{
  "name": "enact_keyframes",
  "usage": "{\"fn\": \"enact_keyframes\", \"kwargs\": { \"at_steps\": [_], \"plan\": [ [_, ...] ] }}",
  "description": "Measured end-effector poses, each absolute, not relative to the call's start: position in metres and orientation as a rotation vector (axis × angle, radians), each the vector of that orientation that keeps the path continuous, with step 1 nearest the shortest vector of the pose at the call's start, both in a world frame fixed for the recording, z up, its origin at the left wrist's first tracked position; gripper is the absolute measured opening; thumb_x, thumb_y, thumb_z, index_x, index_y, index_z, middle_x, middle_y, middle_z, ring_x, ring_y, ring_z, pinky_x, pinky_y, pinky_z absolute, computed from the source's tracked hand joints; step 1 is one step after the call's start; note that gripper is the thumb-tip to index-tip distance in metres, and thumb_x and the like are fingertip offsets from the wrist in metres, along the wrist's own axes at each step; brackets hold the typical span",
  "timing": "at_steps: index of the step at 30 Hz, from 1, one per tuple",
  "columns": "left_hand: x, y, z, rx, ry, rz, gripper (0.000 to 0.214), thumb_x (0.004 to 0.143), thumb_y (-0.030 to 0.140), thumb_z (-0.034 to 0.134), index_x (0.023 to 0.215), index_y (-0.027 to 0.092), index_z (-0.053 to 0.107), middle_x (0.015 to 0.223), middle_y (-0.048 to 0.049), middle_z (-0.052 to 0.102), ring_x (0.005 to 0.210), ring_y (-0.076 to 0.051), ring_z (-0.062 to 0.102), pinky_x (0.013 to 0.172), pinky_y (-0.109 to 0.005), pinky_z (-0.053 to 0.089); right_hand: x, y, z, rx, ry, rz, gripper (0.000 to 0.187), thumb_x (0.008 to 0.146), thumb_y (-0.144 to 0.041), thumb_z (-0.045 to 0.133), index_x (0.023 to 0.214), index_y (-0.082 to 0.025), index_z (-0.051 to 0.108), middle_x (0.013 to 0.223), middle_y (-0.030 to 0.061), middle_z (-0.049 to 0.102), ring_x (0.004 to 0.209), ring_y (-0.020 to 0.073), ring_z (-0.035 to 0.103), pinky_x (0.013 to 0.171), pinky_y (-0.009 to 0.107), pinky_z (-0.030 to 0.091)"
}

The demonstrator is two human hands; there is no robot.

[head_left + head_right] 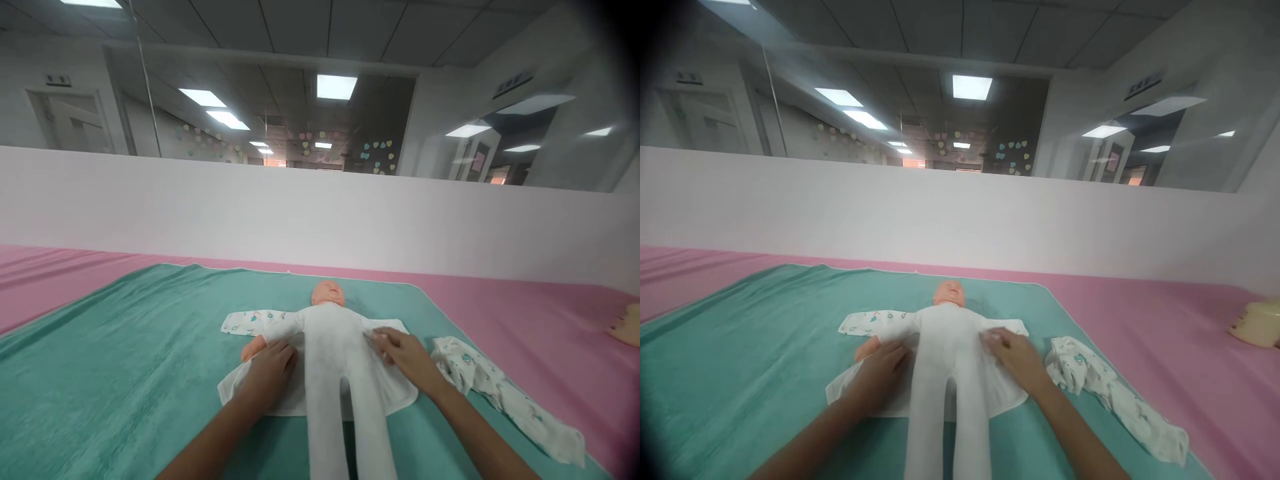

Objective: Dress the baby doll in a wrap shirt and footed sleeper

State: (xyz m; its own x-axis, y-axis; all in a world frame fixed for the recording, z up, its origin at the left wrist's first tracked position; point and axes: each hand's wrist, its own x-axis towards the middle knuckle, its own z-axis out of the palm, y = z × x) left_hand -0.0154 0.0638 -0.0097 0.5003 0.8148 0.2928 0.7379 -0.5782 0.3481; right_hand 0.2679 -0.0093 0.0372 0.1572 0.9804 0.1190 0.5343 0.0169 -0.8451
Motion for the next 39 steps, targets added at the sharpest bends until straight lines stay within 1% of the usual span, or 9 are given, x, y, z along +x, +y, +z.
{"fn": "enact_keyframes", "kwargs": {
  "at_steps": [3, 6, 9, 13, 17, 20, 29, 34, 39],
  "plan": [
    [-0.017, 0.064, -0.018, 2.733, 1.282, 0.627, 0.028, 0.088, 0.021, 0.033, 0.082, 0.021, 0.06, 0.094, -0.0079, 0.062, 0.093, -0.024, 0.054, 0.08, -0.039, 0.04, 0.221, 0.014, 0.058, -1.54, -1.714, 0.236, 0.033, 0.086, -0.051, 0.043, 0.091, -0.026, 0.065, 0.084, 0.0033, 0.065, 0.078, 0.0197, 0.058, 0.074, 0.034, 0.044],
    [-0.014, 0.064, -0.023, 2.824, 1.212, 0.638, 0.028, 0.086, 0.018, 0.036, 0.102, 0.021, 0.059, 0.109, -0.0082, 0.06, 0.104, -0.025, 0.051, 0.09, -0.04, 0.038, 0.158, 0.056, 0.065, -1.273, -2.162, 0.141, 0.031, 0.082, -0.045, 0.052, 0.107, -0.028, 0.061, 0.106, 0.0027, 0.062, 0.099, 0.0213, 0.054, 0.087, 0.034, 0.039],
    [-0.013, 0.066, -0.027, 2.842, 1.219, 0.624, 0.033, 0.087, 0.018, 0.035, 0.113, 0.018, 0.055, 0.117, -0.0094, 0.057, 0.112, -0.025, 0.048, 0.097, -0.041, 0.035, 0.116, 0.101, 0.059, -1.186, -2.535, 0.199, 0.028, 0.075, -0.042, 0.062, 0.099, -0.029, 0.066, 0.099, 0.0025, 0.065, 0.096, 0.0234, 0.056, 0.085, 0.034, 0.04],
    [-0.015, 0.066, -0.028, 2.878, 1.272, 0.544, 0.034, 0.088, 0.019, 0.033, 0.113, 0.015, 0.056, 0.124, -0.0115, 0.053, 0.119, -0.025, 0.044, 0.102, -0.041, 0.031, 0.107, 0.131, 0.059, -1.338, -2.717, 0.337, 0.025, 0.072, -0.044, 0.064, 0.095, -0.034, 0.068, 0.093, -0.0008, 0.068, 0.087, 0.0225, 0.059, 0.077, 0.032, 0.042],
    [-0.017, 0.071, -0.024, 2.785, 1.501, 0.521, 0.029, 0.086, 0.024, 0.039, 0.106, 0.016, 0.058, 0.115, -0.012, 0.057, 0.111, -0.027, 0.048, 0.092, -0.042, 0.037, 0.129, 0.127, 0.076, -1.367, -2.758, 0.307, 0.029, 0.08, -0.047, 0.053, 0.104, -0.038, 0.065, 0.096, -0.0011, 0.068, 0.083, 0.0211, 0.061, 0.07, 0.029, 0.041],
    [-0.016, 0.083, -0.022, 2.733, 1.741, 0.552, 0.027, 0.082, 0.022, 0.045, 0.106, 0.016, 0.057, 0.108, -0.0127, 0.057, 0.104, -0.029, 0.049, 0.083, -0.042, 0.04, 0.152, 0.117, 0.087, -1.446, -2.703, 0.223, 0.032, 0.082, -0.046, 0.049, 0.11, -0.038, 0.062, 0.101, 0.0004, 0.067, 0.089, 0.0228, 0.06, 0.07, 0.029, 0.04],
    [-0.025, 0.12, -0.026, 2.463, 2.129, 0.724, 0.024, 0.085, 0.025, 0.041, 0.101, 0.013, 0.056, 0.104, -0.0148, 0.054, 0.101, -0.03, 0.048, 0.077, -0.042, 0.038, 0.191, 0.098, 0.091, -1.544, -2.561, 0.159, 0.036, 0.082, -0.049, 0.049, 0.113, -0.034, 0.062, 0.105, 0.0017, 0.065, 0.092, 0.0221, 0.058, 0.076, 0.029, 0.04],
    [-0.031, 0.121, -0.022, 2.394, 1.985, 0.825, 0.03, 0.092, 0.026, 0.028, 0.09, 0.014, 0.055, 0.092, -0.0115, 0.059, 0.093, -0.025, 0.053, 0.074, -0.036, 0.037, 0.168, 0.115, 0.068, -1.592, -2.685, 0.014, 0.032, 0.082, -0.049, 0.048, 0.106, -0.035, 0.064, 0.093, 0.0028, 0.067, 0.085, 0.0233, 0.06, 0.069, 0.031, 0.04],
    [-0.024, 0.109, -0.016, 2.369, 1.713, 0.962, 0.03, 0.094, 0.032, 0.024, 0.09, 0.019, 0.051, 0.091, -0.0064, 0.059, 0.084, -0.019, 0.055, 0.066, -0.028, 0.034, 0.128, 0.138, 0.054, -1.577, -2.662, -0.031, 0.031, 0.081, -0.049, 0.05, 0.1, -0.029, 0.066, 0.094, 0.0069, 0.067, 0.09, 0.0275, 0.059, 0.072, 0.035, 0.041]
  ]
}}
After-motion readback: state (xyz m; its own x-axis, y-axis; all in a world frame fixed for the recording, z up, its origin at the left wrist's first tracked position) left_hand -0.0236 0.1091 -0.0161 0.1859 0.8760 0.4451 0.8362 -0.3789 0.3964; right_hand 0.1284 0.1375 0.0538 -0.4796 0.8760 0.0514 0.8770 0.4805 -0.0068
